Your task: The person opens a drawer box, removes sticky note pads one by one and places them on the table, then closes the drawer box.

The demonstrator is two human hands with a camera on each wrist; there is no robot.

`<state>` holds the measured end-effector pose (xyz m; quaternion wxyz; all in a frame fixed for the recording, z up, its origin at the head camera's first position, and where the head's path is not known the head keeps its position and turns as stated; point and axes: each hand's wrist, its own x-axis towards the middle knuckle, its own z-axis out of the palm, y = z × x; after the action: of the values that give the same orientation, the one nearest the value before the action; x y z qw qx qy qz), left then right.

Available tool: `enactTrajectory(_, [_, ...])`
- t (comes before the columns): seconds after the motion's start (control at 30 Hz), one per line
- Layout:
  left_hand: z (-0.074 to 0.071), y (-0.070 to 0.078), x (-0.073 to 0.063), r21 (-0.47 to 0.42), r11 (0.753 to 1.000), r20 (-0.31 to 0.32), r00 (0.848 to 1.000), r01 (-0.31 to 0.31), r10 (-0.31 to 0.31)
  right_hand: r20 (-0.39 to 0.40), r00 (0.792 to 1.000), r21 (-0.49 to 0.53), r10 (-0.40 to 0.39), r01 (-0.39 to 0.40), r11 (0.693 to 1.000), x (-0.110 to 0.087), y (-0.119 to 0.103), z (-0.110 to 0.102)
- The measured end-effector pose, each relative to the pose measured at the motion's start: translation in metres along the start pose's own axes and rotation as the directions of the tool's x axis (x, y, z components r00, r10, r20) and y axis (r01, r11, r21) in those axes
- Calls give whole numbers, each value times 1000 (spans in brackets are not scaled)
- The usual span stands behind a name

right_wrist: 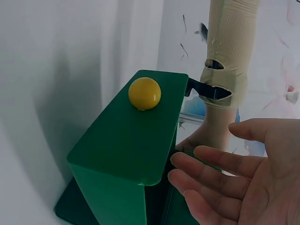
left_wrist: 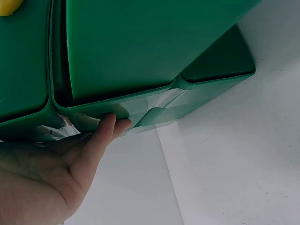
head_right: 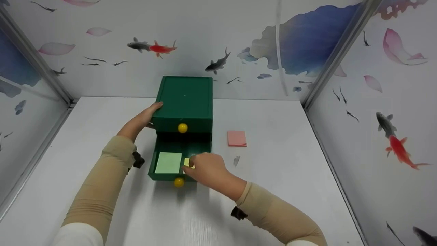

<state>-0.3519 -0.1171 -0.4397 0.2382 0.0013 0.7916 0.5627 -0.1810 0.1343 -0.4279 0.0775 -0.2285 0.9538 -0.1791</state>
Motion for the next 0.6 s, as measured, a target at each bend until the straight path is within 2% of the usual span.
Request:
enactTrajectory(0.23, [0,1,-1,-6,1000,-2,1000,-5,5,84,995,23,48,-50,998,19,8,-7])
enactTrajectory(0.6, [-1,-1,0,-3,1000,12,1000,-12,12,198,976,8,93,-96,995,46,18,-4])
